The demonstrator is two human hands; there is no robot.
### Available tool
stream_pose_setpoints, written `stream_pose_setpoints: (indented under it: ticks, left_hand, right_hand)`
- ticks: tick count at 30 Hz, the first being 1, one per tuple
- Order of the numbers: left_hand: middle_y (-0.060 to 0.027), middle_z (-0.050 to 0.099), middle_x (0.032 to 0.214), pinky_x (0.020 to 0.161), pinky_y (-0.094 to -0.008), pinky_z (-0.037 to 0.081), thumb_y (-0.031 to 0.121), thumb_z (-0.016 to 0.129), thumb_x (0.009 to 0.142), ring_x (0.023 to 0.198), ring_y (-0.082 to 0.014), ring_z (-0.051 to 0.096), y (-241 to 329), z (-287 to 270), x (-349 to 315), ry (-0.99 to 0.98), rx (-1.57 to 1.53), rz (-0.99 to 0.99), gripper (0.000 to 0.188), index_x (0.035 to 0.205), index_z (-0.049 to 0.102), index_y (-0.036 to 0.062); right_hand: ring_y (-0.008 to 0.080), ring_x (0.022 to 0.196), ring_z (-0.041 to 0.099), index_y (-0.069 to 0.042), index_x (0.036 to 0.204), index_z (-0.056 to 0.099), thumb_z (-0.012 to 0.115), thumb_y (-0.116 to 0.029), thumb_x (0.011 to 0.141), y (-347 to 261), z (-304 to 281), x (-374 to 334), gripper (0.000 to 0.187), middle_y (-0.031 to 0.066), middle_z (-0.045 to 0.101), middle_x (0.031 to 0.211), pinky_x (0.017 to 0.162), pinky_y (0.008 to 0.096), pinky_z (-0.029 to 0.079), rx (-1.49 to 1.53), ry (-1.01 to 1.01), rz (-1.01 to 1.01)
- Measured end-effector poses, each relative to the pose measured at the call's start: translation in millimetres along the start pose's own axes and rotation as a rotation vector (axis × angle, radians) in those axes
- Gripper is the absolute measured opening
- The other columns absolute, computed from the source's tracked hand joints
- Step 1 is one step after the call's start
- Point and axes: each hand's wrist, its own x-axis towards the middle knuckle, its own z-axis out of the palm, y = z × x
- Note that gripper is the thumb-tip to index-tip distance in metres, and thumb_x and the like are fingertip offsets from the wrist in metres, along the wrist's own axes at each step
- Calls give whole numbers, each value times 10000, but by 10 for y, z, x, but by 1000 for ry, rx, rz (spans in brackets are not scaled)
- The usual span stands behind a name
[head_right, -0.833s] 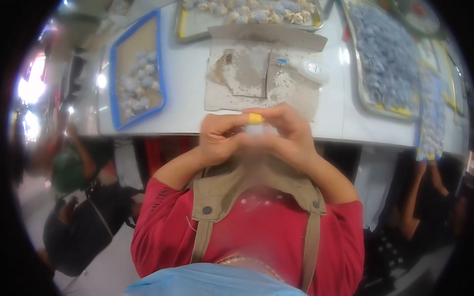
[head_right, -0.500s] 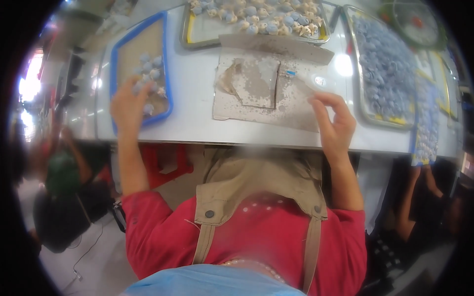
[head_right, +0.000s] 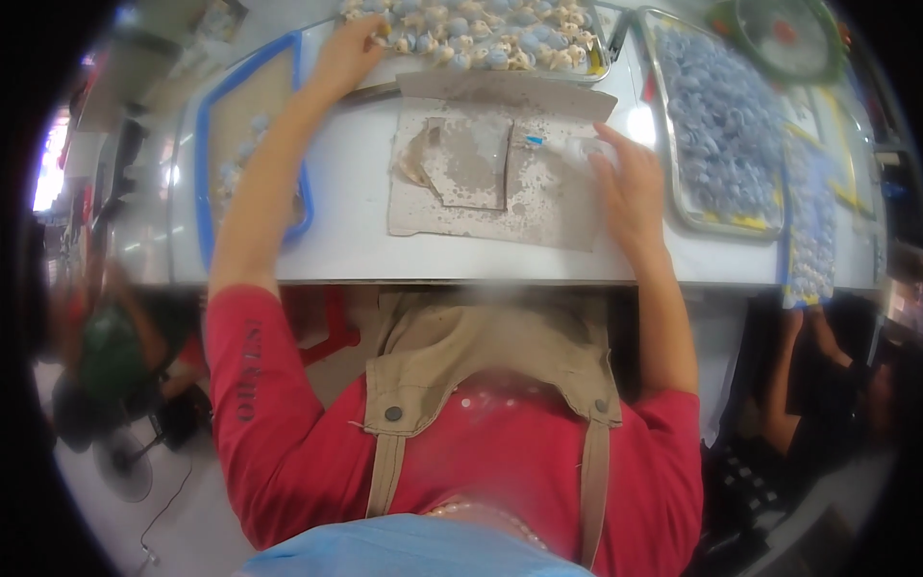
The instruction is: The person applies glue from a glue bottle to small plastic or ceramic toy components to assemble them.
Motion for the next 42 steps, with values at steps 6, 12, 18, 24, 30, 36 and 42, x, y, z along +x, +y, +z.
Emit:
stream_pose_setpoints:
  ticks: [6,12,18,24,30,36,42]
  left_hand:
    - [-143,578,842,720,-379,448,139,545,752,810,-304,567,21,-31,-164,87,195,5,287,1036,518,110]
    - [-100,595,850,690,-324,469,113,597,760,785,-229,597,517,-238,-498,167,-212,-93,294,1036,505,73]
    - [-89,596,974,652,-219,458,56,647,755,778,-126,583,1714,-143,-1672,-339,-1383,-497,329,1057,519,22]
    - [-97,584,1032,675,-196,458,-4,606,788,801,-123,585,2091,184,-2087,-299,-1673,-676,386,1153,483,-5]
    - [-100,576,1048,704,-203,469,-7,594,803,876,-128,579,2109,129,-2156,-308,-1603,-637,396,1176,463,-25]
    - [-120,572,1039,749,-223,477,-52,594,788,884,-130,569,2133,120,-2208,-205,-1566,-613,412,1176,457,-39]
    - [-118,571,1030,772,-231,477,-49,593,790,894,-138,569,2126,127,-2222,-192,-1570,-606,409,1174,454,-51]
  right_hand:
    - [295,954,507,-54,1038,575,650,-218,737,-52,-62,-61,351,146,578,960,840,372,384,53,-93,116]
    - [204,764,567,-5,910,575,715,-205,679,-153,-150,-185,336,111,596,839,688,307,445,245,-151,377]
    - [55,734,490,-33,914,529,653,-138,768,-231,-278,-534,218,7,546,814,617,202,406,874,-121,573]
    - [64,745,497,-31,923,518,638,-78,762,-322,-398,-755,206,7,547,830,632,196,407,838,-123,459]
    - [96,746,494,-10,884,527,679,-77,707,-443,-502,-845,243,33,543,785,631,218,402,726,-50,361]
    - [203,624,463,-13,785,555,756,-105,604,-596,-592,-735,285,73,494,680,573,281,385,336,-17,14]
    - [207,607,450,-24,732,568,778,-124,582,-658,-567,-675,278,68,501,654,538,288,375,262,-30,-81]
